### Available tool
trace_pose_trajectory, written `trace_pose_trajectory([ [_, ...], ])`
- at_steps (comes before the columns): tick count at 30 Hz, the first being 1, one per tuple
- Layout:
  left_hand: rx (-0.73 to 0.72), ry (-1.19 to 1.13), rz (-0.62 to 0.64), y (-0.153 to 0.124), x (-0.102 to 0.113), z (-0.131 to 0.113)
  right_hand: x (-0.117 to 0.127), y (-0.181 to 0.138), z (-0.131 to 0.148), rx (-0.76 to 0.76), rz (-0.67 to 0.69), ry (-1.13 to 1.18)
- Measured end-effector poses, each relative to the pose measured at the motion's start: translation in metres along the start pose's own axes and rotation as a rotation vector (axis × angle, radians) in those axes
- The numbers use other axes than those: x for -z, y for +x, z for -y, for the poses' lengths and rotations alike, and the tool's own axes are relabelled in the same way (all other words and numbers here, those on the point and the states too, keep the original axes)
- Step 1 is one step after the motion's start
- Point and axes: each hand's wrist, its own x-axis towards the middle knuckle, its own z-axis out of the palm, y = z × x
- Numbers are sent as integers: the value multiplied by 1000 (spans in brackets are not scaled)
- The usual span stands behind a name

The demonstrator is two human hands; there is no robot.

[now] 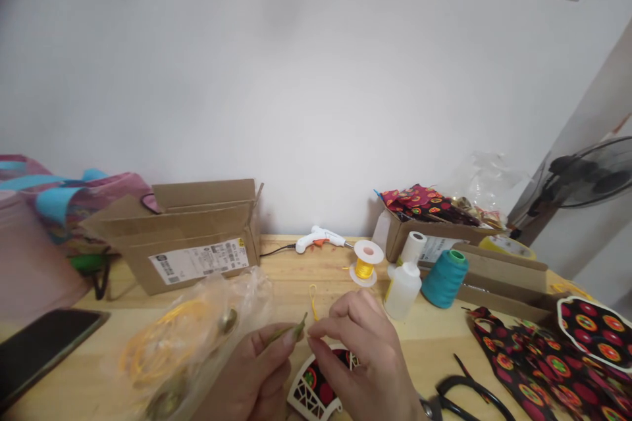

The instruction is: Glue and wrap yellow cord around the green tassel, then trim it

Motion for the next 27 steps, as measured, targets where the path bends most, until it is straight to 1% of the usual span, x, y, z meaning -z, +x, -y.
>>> trace_pose_trajectory([
  [5,16,-48,86,-1,0,4,-6,1,2,27,-28,12],
  [9,40,-73,120,-1,1,4,-9,4,4,-4,-42,65],
  [15,45,-34,123,0,3,2,-12,4,5,-38,-54,81],
  [21,30,-46,138,2,4,4,-13,4,4,7,-63,43],
  [24,20,-58,125,1,3,4,-13,4,6,20,-67,23],
  [27,12,-52,125,0,1,1,-12,5,8,36,-93,-4],
])
